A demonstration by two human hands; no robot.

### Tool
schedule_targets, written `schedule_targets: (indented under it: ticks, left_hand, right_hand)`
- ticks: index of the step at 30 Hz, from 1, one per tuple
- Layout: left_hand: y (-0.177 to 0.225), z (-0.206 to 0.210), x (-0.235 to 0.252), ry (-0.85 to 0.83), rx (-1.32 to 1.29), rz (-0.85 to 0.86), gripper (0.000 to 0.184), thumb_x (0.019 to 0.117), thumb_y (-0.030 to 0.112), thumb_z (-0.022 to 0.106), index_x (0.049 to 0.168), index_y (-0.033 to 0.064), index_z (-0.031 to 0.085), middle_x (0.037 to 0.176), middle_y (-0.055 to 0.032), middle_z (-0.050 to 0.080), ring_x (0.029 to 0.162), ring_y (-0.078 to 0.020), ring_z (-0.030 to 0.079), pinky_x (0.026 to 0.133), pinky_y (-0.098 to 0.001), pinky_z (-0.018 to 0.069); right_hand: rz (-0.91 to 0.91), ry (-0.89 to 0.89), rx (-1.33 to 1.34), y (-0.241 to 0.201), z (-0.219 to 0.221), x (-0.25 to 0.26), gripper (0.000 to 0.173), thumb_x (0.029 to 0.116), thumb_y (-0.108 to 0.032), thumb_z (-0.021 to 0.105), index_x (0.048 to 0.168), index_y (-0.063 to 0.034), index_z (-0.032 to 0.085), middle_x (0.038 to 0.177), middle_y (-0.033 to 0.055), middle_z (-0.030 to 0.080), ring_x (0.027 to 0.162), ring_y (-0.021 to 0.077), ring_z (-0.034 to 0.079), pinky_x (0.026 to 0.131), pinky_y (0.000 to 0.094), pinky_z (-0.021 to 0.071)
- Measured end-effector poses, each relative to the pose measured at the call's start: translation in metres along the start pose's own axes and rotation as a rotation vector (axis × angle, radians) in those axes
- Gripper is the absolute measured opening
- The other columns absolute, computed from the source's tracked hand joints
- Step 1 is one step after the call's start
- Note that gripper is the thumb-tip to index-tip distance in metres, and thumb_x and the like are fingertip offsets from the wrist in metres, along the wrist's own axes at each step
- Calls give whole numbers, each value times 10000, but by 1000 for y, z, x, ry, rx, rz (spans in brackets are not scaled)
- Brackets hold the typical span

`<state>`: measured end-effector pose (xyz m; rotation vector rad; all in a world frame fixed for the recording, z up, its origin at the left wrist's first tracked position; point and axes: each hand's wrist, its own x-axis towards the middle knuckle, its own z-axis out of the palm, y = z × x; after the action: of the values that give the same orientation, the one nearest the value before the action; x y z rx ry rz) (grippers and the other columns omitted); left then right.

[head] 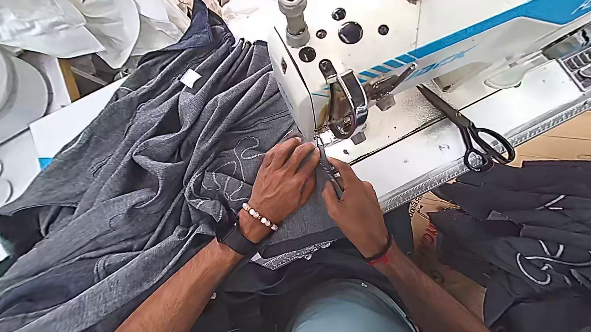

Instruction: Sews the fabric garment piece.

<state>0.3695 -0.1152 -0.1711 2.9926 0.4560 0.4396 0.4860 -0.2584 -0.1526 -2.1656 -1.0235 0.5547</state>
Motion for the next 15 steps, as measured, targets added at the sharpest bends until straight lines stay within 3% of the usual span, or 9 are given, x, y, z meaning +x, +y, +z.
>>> schedule_targets:
  ticks: [3, 5, 9, 15]
  left_hand:
    - [24, -1, -5, -72, -44, -152, 455, 1052, 309, 416, 1417, 121, 611, 1548, -61, 506, 1481, -282, 389, 1203, -466, 333]
    - [27, 1, -11, -92, -69, -216, 523, 1059, 418, 398, 1492, 166, 548, 1605, -25, 444, 1523, -258, 327, 1211, -460, 323]
    - [13, 1, -14, -98, -79, -153, 553, 1054, 491, 383, 1492, 198, 553, 1629, 8, 411, 1526, -238, 316, 1205, -464, 312]
    - [4, -1, -13, -92, -61, -109, 502, 1053, 470, 408, 1458, 236, 590, 1605, 11, 441, 1505, -243, 341, 1200, -473, 295]
  right_hand:
    - [-24, -53, -117, -2, -5, -15, 528, 937, -307, 578, 1423, -101, 574, 770, 41, 716, 677, 223, 698, 586, 450, 551]
    - [-47, -89, -147, 0, -9, -27, 501, 960, -307, 541, 1398, -69, 594, 718, 19, 693, 636, 196, 682, 557, 419, 539]
    - [-47, -109, 42, -2, -21, -37, 418, 1006, -243, 511, 1362, -57, 625, 716, -17, 682, 593, 104, 640, 541, 320, 538]
    - [-47, -29, 60, -1, -7, -31, 418, 999, -241, 525, 1354, -59, 651, 694, -13, 682, 585, 103, 638, 542, 317, 534]
